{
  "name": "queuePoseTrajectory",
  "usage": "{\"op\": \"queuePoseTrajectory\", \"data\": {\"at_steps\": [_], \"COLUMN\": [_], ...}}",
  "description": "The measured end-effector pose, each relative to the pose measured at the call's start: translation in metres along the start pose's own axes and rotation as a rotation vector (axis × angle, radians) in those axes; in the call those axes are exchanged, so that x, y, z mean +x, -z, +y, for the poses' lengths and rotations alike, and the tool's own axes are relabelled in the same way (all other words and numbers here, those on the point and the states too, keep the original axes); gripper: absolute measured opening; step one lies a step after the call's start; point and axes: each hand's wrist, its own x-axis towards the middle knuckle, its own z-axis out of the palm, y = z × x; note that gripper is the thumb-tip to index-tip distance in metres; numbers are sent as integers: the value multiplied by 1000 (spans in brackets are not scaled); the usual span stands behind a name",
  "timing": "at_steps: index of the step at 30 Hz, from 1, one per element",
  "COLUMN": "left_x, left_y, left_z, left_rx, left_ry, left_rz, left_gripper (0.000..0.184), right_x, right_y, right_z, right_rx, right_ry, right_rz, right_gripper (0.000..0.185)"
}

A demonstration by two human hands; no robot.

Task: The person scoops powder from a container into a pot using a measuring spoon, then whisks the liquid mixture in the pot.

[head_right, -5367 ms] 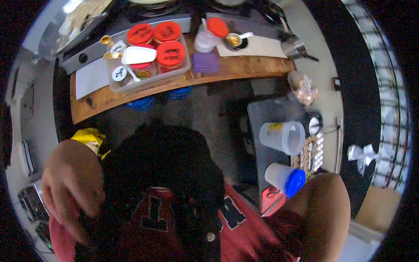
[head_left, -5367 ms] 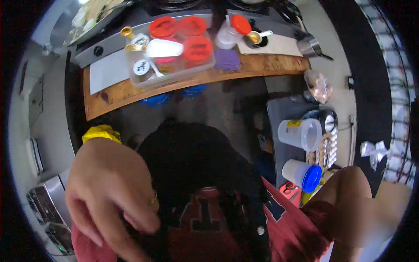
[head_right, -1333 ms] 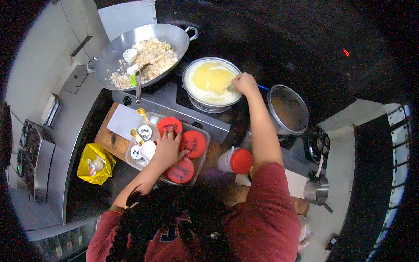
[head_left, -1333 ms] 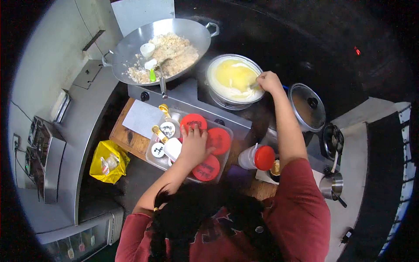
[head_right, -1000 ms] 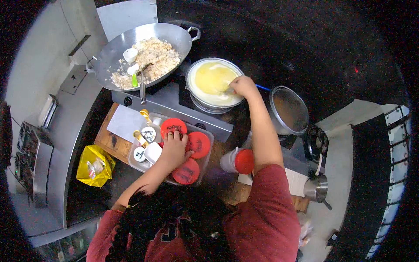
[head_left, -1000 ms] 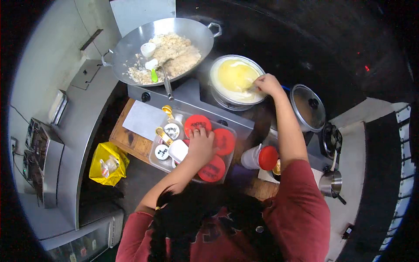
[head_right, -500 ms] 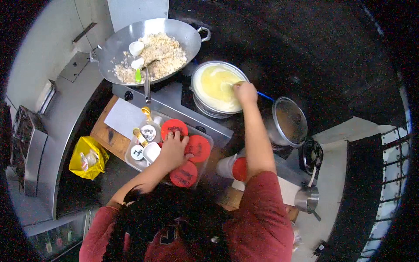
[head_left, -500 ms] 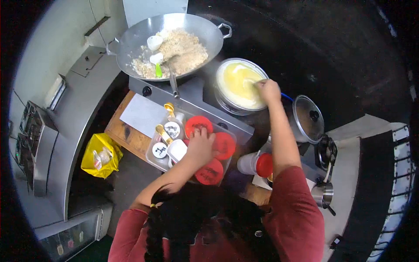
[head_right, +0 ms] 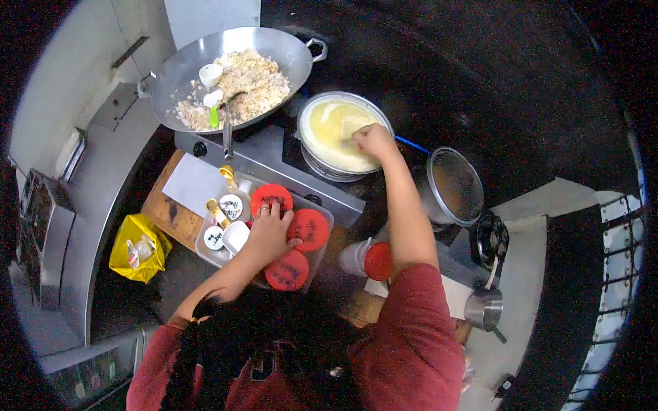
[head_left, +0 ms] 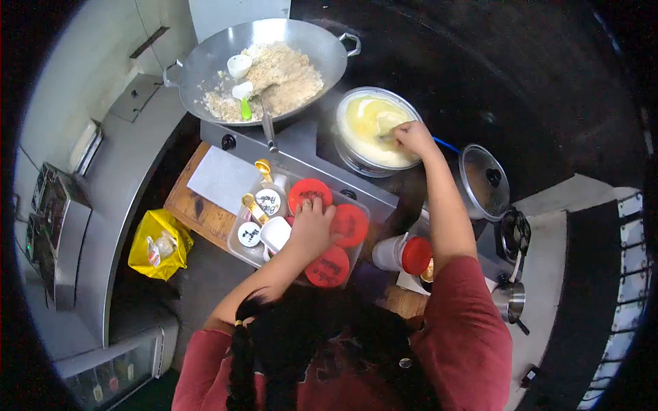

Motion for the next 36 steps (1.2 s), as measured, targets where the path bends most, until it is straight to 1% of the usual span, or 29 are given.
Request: {"op": "queuePoseTrajectory", "data": {"at_steps": [1, 2, 3, 5, 7, 9, 10, 11, 13, 14, 15, 17, 18, 19, 21, 22, 24, 25, 27, 28, 29, 31, 32, 33, 35, 36], "left_x": [1, 0, -1, -1, -1, 1, 1, 1, 3, 2, 0, 2, 3, 3, 4, 3, 2, 3, 2, 2, 2, 2, 2, 2, 3, 3], "left_y": [2, 3, 3, 3, 1, 1, -1, -2, -1, -1, -1, -1, -1, -1, -2, -3, -2, -1, 0, 1, 0, -2, -3, -4, -6, -4], "left_z": [0, 1, 3, 4, 4, 4, 3, 1, 0, 1, 1, 1, 1, 1, 1, 0, -1, -1, -1, -1, 0, 1, 0, -1, -2, -1], "left_rx": [10, -4, -20, -45, -16, -19, -11, -3, -6, -11, -11, -11, -11, -3, 6, 8, 14, 4, -5, 1, 5, 1, 4, 4, 10, 9], "left_ry": [-14, -1, 11, 1, 6, 7, -3, -9, 3, 4, 6, -10, -18, -18, -15, -22, -18, -11, -10, -11, -10, -11, -10, -5, 1, 2], "left_rz": [0, 1, -2, -32, 15, -1, 0, 4, 1, -8, -8, -2, 8, 11, 13, 15, 15, -8, -44, -38, -30, -10, 8, 10, -7, -8], "left_gripper": [74, 75, 76, 76, 77, 77, 77, 77, 77, 76, 76, 76, 76, 77, 77, 78, 79, 79, 80, 80, 80, 80, 81, 81, 80, 80], "right_x": [-6, -14, -11, -4, -3, -5, -5, -9, -15, -20, -16, -4, 7, 15, 3, 0, -6, -12, -1, 9, 12, 21, 14, 10, 4, 12], "right_y": [12, 25, 21, 14, 8, 1, 2, 8, 23, 25, 21, 10, -1, -12, -8, -2, 13, 25, 18, 9, 2, -8, -3, 5, 21, 21], "right_z": [-8, -18, -9, 6, 8, 0, -3, -11, -19, -15, -13, 0, 10, 18, -1, -7, -18, -24, 0, 12, 16, 24, 15, 6, -4, 8], "right_rx": [-60, -168, -163, -368, -308, 52, 87, 90, -307, -376, -376, -355, -348, -280, -2, 1, -339, -448, -460, -409, -410, -148, 27, 27, -321, -378], "right_ry": [-3, -30, -49, -135, -144, -67, -102, -96, -125, -66, -64, -140, -121, 15, 18, 20, 43, -3, -58, -69, -73, 18, -29, -24, -55, -83], "right_rz": [-146, -151, -144, 144, 164, 24, -99, -101, -214, -96, -96, 167, 180, 141, -65, -67, -195, -166, 41, 150, 146, 70, -85, -87, -220, -226], "right_gripper": [27, 27, 27, 25, 29, 34, 37, 37, 36, 29, 29, 30, 29, 28, 33, 33, 27, 28, 30, 29, 29, 29, 28, 28, 28, 27]}}
